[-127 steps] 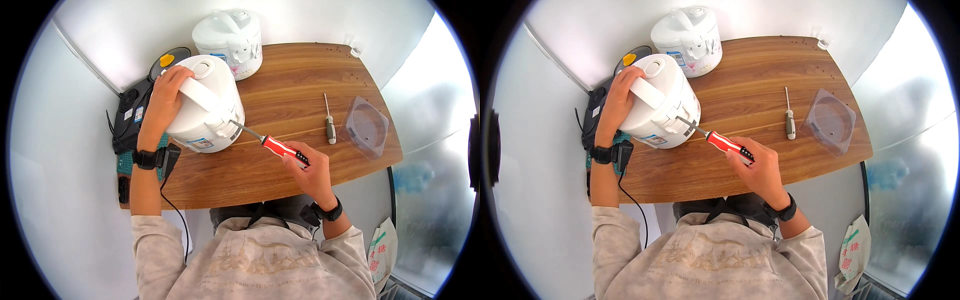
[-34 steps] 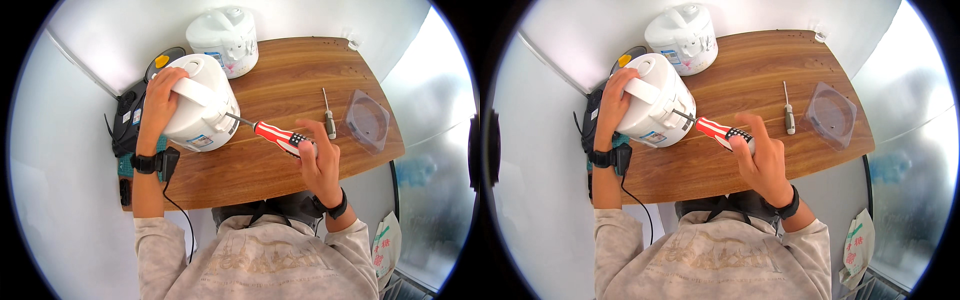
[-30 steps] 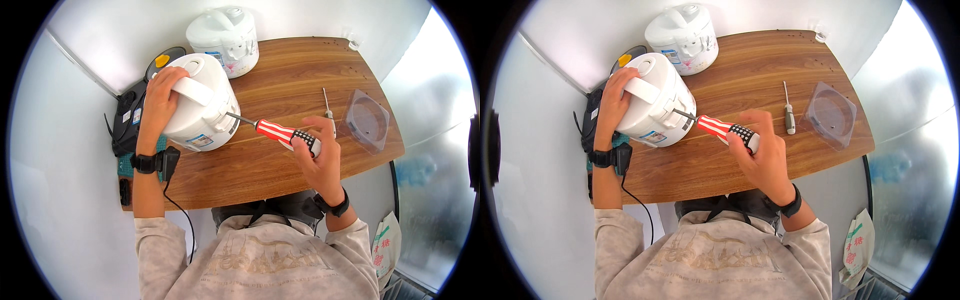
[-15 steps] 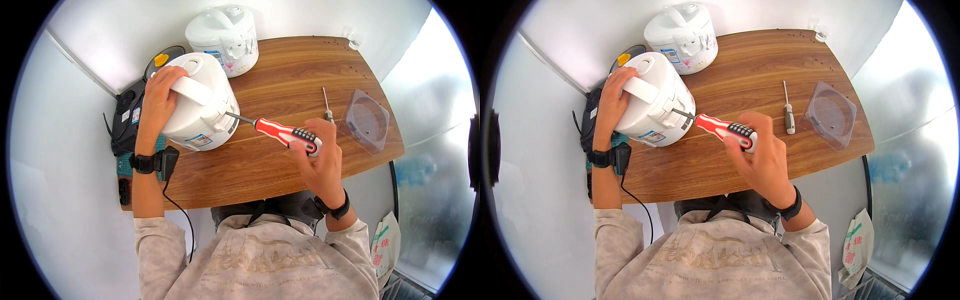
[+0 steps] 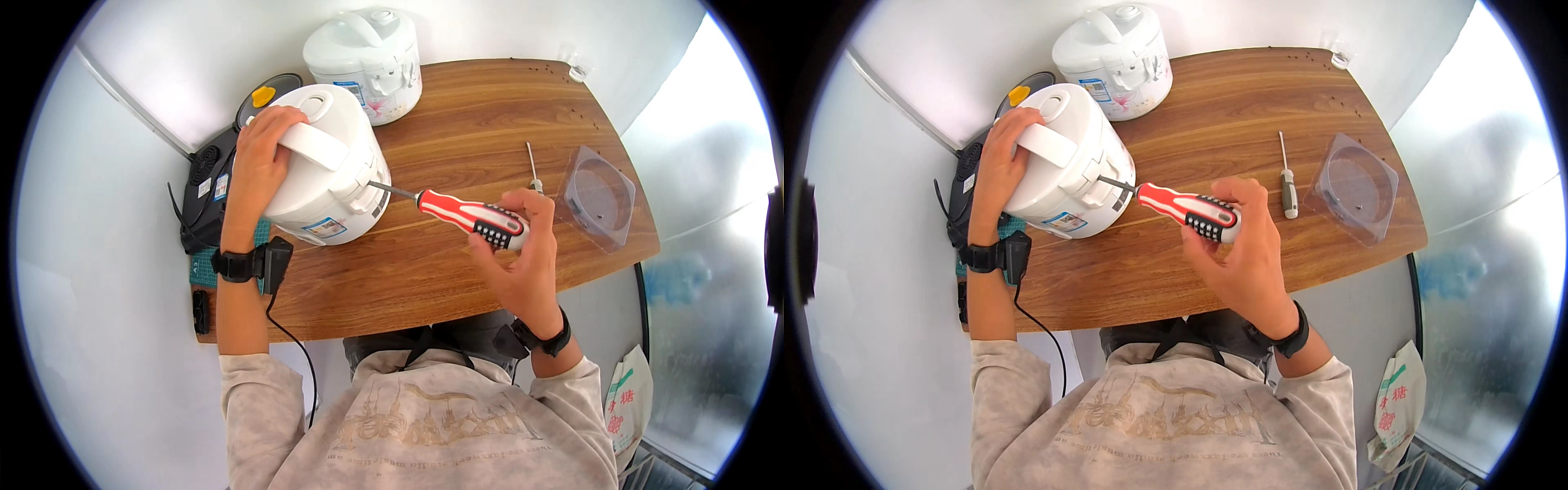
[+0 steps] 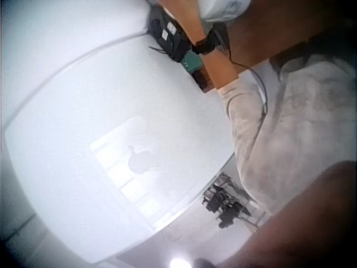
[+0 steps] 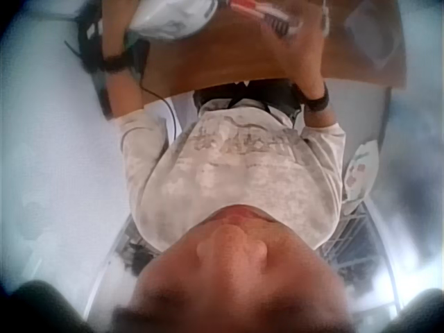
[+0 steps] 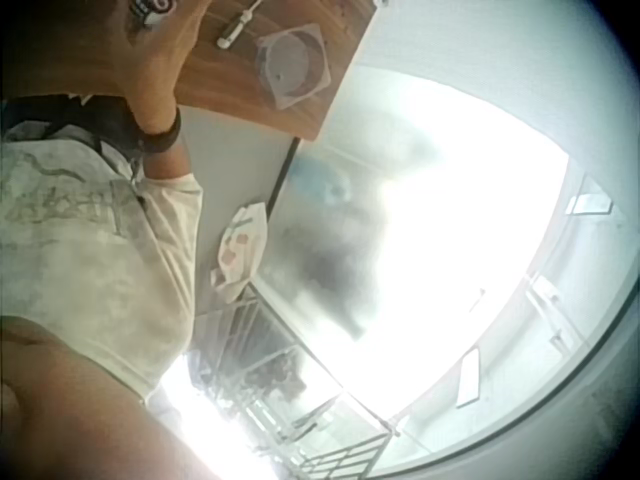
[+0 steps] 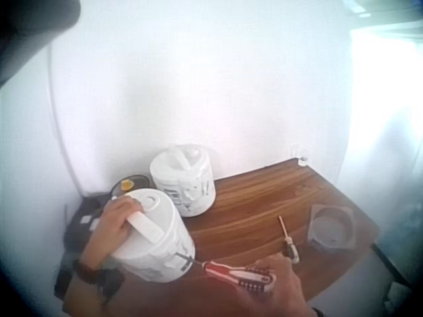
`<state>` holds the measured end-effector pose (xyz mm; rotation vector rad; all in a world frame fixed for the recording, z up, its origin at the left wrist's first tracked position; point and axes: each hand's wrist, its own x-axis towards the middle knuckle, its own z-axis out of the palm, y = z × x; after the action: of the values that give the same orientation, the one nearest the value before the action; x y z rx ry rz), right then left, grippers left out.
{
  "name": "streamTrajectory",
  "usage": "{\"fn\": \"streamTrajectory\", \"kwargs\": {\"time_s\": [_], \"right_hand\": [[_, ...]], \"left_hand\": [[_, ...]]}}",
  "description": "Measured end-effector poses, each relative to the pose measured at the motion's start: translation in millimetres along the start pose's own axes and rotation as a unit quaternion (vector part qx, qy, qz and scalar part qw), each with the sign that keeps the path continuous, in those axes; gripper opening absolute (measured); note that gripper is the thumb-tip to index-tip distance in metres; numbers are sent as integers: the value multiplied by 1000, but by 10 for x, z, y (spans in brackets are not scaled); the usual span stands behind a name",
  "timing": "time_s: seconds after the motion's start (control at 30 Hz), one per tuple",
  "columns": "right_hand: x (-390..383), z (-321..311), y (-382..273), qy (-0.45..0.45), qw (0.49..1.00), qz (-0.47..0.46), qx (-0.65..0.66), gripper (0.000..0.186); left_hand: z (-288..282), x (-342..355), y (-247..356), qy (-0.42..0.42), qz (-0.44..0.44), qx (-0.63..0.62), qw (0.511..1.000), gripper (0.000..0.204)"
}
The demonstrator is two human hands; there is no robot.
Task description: The person uses a screwdriver to remove screws from the lid of a white rice cooker, opens the lid, and then removes a central heating element from the inner pot. The person then reassembles the cooker by placing the element back and closing the lid.
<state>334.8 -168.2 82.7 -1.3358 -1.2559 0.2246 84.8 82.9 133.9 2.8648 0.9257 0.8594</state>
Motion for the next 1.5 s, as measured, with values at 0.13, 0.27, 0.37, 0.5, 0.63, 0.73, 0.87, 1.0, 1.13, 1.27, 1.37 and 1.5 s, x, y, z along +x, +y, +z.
{"fn": "streamTrajectory", "kwargs": {"time_s": [0.13,0.27,0.37,0.5,0.63,0.73,0.87,1.0,1.13,1.27,1.37,1.5], "right_hand": [[8,67,-16,21,999,-25,-10,44],[38,-68,-98,-49,985,51,-155,47],[76,-96,-190,-81,977,130,-146,47],[3,-16,-55,-1,998,54,11,50],[32,36,21,3,1000,2,16,50],[93,-53,-146,-49,993,68,-81,48],[95,-119,-167,-100,982,132,-96,48],[16,-22,-106,-16,996,87,20,50],[40,-32,47,-54,997,-12,49,52],[82,-66,-131,-60,998,35,8,47],[100,-127,-188,-87,984,149,-48,43],[84,-95,-166,-48,994,92,-43,42]], "left_hand": [[3,-1,5,3,-5,-1,1000,44],[9,-6,-3,8,0,6,1000,44],[-2,-14,-24,2,-2,-1,1000,43],[2,3,8,1,-5,-6,1000,43],[10,-3,-12,3,-3,-3,1000,42],[6,-9,-13,4,-5,-3,1000,42],[4,-13,-14,4,-9,3,1000,42],[1,-7,14,3,-9,-5,1000,42],[8,-3,-13,3,-7,-8,1000,41],[2,-3,23,11,-3,2,1000,41],[11,-16,-15,4,-18,1,1000,41],[2,-3,9,3,-12,-1,1000,40]]}}
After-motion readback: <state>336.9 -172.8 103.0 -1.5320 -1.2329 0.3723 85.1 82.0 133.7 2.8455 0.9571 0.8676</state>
